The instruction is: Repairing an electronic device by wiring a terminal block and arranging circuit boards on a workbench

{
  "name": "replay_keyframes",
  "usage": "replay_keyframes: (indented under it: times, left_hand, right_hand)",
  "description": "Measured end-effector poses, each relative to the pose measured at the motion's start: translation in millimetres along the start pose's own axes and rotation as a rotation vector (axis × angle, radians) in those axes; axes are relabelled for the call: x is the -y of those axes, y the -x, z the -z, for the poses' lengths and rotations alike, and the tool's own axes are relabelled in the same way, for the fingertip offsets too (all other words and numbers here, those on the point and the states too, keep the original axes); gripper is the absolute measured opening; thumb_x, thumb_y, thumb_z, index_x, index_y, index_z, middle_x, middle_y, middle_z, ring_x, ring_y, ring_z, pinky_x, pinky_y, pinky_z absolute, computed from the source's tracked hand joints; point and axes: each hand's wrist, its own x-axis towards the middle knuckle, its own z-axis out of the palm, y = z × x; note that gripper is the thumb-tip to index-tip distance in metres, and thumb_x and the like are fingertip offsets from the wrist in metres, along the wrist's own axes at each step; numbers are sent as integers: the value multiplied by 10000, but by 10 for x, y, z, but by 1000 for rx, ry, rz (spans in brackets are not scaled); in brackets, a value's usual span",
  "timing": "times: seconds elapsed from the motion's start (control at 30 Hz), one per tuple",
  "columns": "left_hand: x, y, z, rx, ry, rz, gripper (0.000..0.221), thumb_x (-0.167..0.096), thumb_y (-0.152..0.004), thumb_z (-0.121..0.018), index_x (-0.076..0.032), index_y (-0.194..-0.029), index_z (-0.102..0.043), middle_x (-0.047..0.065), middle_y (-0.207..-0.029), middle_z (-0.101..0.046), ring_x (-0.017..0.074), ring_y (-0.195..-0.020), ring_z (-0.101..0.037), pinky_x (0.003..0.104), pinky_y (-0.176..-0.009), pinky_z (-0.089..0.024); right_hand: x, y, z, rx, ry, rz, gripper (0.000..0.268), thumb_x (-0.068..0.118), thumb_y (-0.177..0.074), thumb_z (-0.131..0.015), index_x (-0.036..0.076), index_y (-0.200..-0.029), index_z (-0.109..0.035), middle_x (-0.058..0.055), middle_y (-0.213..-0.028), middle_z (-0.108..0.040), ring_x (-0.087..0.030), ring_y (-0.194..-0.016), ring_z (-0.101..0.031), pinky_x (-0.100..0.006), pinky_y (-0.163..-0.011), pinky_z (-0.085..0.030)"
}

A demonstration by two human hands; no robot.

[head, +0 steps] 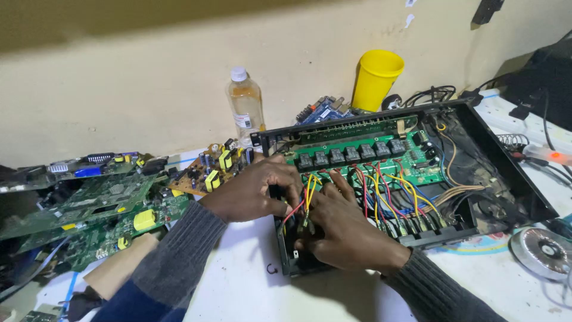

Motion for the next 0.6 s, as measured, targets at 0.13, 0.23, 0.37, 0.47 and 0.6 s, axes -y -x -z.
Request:
replay_keyframes:
  times: [0.13,0.23,0.37,0.47,0.6]
  left_hand:
    - [90,-17,-20,-3,-52,-88,111,-113,-729,-773,-190,-793,-726,-53,-945,-699,168,-953,-527,365,-879,-411]
    - [-13,-4,22,-4,-75,-45,50,-181,-760,-774,-205,-800,-755,-52,-982,-711,170,-1010,-538,390,-942,-376]
    - [-178,23,116,19,6,114,139,-209,-757,-772,-195,-895,-762,17,-1155,-696,217,-1234,-587,472,-1129,-303]
    - [-230,20,152,46,-48,156,219,-205,-738,-755,-207,-957,-760,110,-1391,-482,265,-1368,-402,494,-1107,-308]
    - [-317,4,104,-6,-197,128,254,-119,-681,-657,-182,-927,-674,38,-1058,-523,219,-1105,-577,373,-889,-448]
  right_hand:
    - [-51,-4,-7,42,19,-14,426,439,-795,-746,110,-1065,-718,-62,-955,-628,-290,-1001,-542,-549,-1251,-26]
    - [-67,12,45,92,25,-74,467,501,-815,-817,127,-761,-543,-31,-793,-562,-244,-899,-524,-499,-1262,-77]
    - [-1,57,131,-13,-129,-2,303,338,-880,-690,106,-720,-578,-33,-805,-532,-233,-868,-549,-531,-1257,-94]
    - [58,47,184,-113,-266,-38,344,292,-936,-642,101,-669,-540,1,-737,-469,-183,-758,-553,-491,-1259,-174]
    - [152,5,260,-263,-496,-124,380,294,-1000,-595,98,-684,-671,5,-693,-645,-104,-682,-665,-462,-1288,-157]
